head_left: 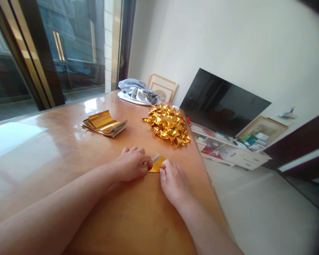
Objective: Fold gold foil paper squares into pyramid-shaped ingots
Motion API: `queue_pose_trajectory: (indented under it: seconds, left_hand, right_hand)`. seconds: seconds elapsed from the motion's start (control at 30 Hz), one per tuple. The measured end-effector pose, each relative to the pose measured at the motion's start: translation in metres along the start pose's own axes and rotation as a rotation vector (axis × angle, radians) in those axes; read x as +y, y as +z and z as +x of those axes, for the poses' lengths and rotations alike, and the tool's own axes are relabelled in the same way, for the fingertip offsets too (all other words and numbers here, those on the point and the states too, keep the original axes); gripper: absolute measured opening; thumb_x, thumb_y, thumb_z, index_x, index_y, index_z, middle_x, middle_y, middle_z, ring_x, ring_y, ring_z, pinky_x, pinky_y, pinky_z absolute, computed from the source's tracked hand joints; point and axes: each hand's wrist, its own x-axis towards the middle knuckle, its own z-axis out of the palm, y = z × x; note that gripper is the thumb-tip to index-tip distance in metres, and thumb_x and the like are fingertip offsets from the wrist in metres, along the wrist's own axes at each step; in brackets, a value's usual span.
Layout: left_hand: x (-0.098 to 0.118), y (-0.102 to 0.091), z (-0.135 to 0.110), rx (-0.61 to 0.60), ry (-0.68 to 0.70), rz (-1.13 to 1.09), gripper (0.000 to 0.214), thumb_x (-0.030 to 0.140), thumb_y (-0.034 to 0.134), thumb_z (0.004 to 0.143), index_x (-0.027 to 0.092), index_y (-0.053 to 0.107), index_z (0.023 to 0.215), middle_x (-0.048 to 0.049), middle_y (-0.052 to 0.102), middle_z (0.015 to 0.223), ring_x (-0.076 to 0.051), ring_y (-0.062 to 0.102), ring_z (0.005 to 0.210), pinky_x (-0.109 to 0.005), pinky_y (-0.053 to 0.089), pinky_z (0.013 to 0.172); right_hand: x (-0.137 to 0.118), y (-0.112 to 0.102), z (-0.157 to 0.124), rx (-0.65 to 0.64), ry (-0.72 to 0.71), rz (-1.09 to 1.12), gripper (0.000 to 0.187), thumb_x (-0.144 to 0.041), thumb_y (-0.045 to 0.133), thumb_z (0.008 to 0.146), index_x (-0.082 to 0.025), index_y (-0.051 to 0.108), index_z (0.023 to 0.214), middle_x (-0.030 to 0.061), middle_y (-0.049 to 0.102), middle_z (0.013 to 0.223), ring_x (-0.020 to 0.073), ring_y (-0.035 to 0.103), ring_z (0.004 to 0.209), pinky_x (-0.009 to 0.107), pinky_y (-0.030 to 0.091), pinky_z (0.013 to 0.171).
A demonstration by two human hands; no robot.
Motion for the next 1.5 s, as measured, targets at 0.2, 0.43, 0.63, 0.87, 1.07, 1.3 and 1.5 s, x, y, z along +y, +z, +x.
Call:
queue_pose_trajectory:
  seconds: [0.2,0.43,0.63,0.87,1.07,1.3,1.5]
  left_hand:
    - [-0.001,0.001,0.001,0.016,0.005,0.004,0.024,0.032,0.057,0.081,0.04,0.075,0.095,-0.0033,0.063,0.099,-0.028,0.054,0.1,-0.044,0.035,0.09]
    - [-0.002,-0.002,0.002,-0.026,0.008,-0.019,0.026,0.03,0.056,0.083,0.04,0.076,0.098,-0.004,0.064,0.101,-0.028,0.055,0.103,-0.043,0.035,0.09]
    - [-0.003,-0.003,0.003,-0.045,0.008,-0.027,0.026,0.032,0.057,0.083,0.04,0.076,0.099,-0.0035,0.064,0.101,-0.028,0.055,0.105,-0.042,0.035,0.092]
    - [-0.002,-0.008,0.004,-0.082,0.008,-0.03,0.026,0.038,0.058,0.083,0.041,0.076,0.101,-0.0031,0.064,0.103,-0.029,0.054,0.107,-0.044,0.035,0.094]
    - [-0.003,-0.008,0.005,-0.092,0.005,-0.032,0.031,0.034,0.054,0.084,0.042,0.076,0.104,-0.0036,0.064,0.106,-0.029,0.054,0.109,-0.046,0.035,0.096]
    - [-0.01,-0.005,0.008,-0.091,0.022,-0.057,0.034,0.029,0.05,0.087,0.042,0.076,0.104,-0.004,0.065,0.107,-0.029,0.053,0.113,-0.048,0.033,0.099]
    - [-0.011,-0.004,0.009,-0.087,0.021,-0.046,0.035,0.028,0.048,0.089,0.042,0.076,0.103,-0.004,0.066,0.108,-0.029,0.053,0.114,-0.046,0.033,0.099]
  right_hand:
    - [0.002,0.002,0.0,0.014,0.01,0.056,0.003,-0.022,0.055,0.095,-0.023,0.053,0.093,0.0018,0.066,0.095,0.0195,0.061,0.092,0.03,0.037,0.073]
    - [-0.007,0.001,0.002,0.008,0.049,-0.011,0.009,-0.029,0.062,0.09,-0.025,0.053,0.091,0.0023,0.067,0.095,0.0217,0.061,0.093,0.031,0.037,0.07]
    - [-0.015,-0.001,0.005,-0.014,0.119,-0.017,0.02,-0.041,0.064,0.087,-0.024,0.054,0.093,0.0053,0.068,0.098,0.0242,0.063,0.096,0.032,0.04,0.072]
    - [-0.02,-0.005,0.007,-0.035,0.18,-0.006,0.033,-0.051,0.065,0.084,-0.024,0.054,0.099,0.0066,0.069,0.101,0.0265,0.064,0.098,0.033,0.042,0.073]
    - [-0.023,-0.008,0.008,-0.054,0.208,-0.007,0.04,-0.056,0.065,0.083,-0.024,0.055,0.104,0.0075,0.07,0.104,0.0275,0.065,0.099,0.034,0.044,0.074]
    - [-0.026,-0.009,0.009,-0.066,0.214,-0.027,0.048,-0.058,0.063,0.083,-0.025,0.054,0.116,0.0094,0.07,0.11,0.0294,0.065,0.105,0.036,0.045,0.078]
    - [-0.029,-0.012,0.01,-0.08,0.219,-0.023,0.05,-0.059,0.063,0.082,-0.026,0.054,0.119,0.0099,0.069,0.115,0.0291,0.064,0.107,0.037,0.046,0.081]
